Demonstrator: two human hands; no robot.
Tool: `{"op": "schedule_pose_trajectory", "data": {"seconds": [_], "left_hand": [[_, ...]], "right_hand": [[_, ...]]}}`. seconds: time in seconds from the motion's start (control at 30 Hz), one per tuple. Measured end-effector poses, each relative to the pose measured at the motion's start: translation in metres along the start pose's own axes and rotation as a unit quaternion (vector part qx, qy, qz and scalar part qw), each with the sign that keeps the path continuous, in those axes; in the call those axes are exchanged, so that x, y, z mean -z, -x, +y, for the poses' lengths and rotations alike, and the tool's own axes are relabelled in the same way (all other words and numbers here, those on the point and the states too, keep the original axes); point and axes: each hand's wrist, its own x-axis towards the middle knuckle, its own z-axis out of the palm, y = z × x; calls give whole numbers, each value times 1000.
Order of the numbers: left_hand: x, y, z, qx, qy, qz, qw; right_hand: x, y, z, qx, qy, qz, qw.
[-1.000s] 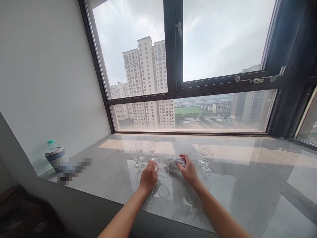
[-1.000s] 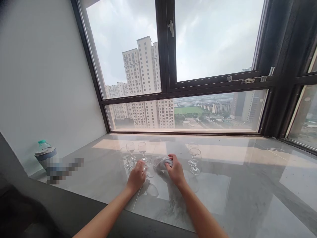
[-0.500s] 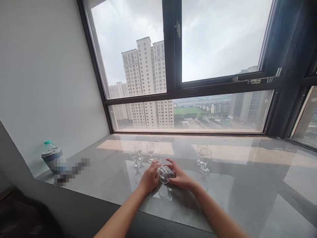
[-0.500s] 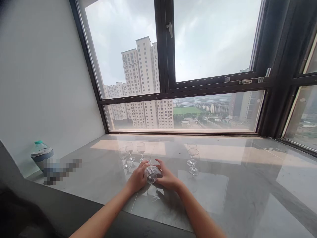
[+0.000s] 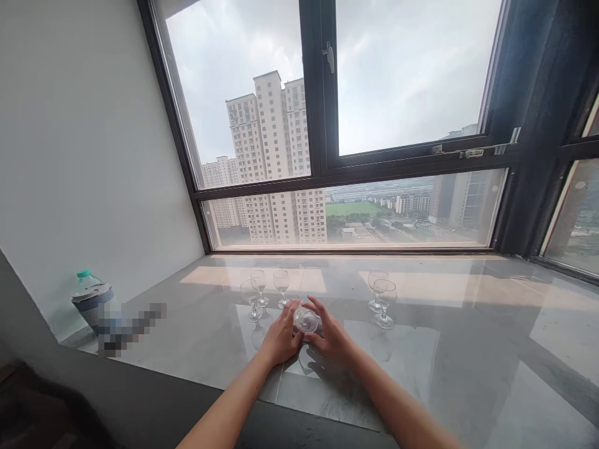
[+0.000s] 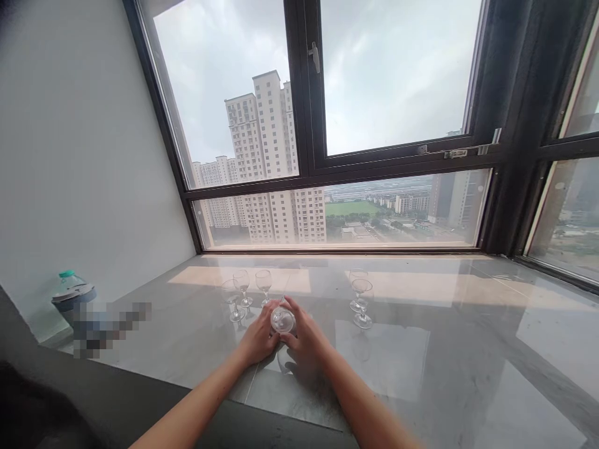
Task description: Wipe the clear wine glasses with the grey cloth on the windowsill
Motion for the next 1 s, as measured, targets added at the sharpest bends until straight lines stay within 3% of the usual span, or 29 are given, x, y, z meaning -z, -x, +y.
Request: {"op": "schedule_pose_trajectory", "data": {"seconds": [0.2, 0.5, 0.63, 0.8, 1.0], "left_hand": [[-2, 3, 0, 34, -12, 0, 999], [-7, 6, -2, -34, -67, 74, 994], [-7, 7, -2, -46, -108, 92, 989], [-10, 7, -4, 0, -135, 109, 985], [-10, 1, -8, 69, -95, 33, 993]], "right_hand": [[3, -3, 2, -48, -40, 80, 995], [4, -7, 10, -55, -26, 196, 979], [5, -7, 9, -60, -23, 214, 975], [10, -9, 8, -66, -11, 273, 960], [24, -7, 0, -41, 50, 363, 929]]}}
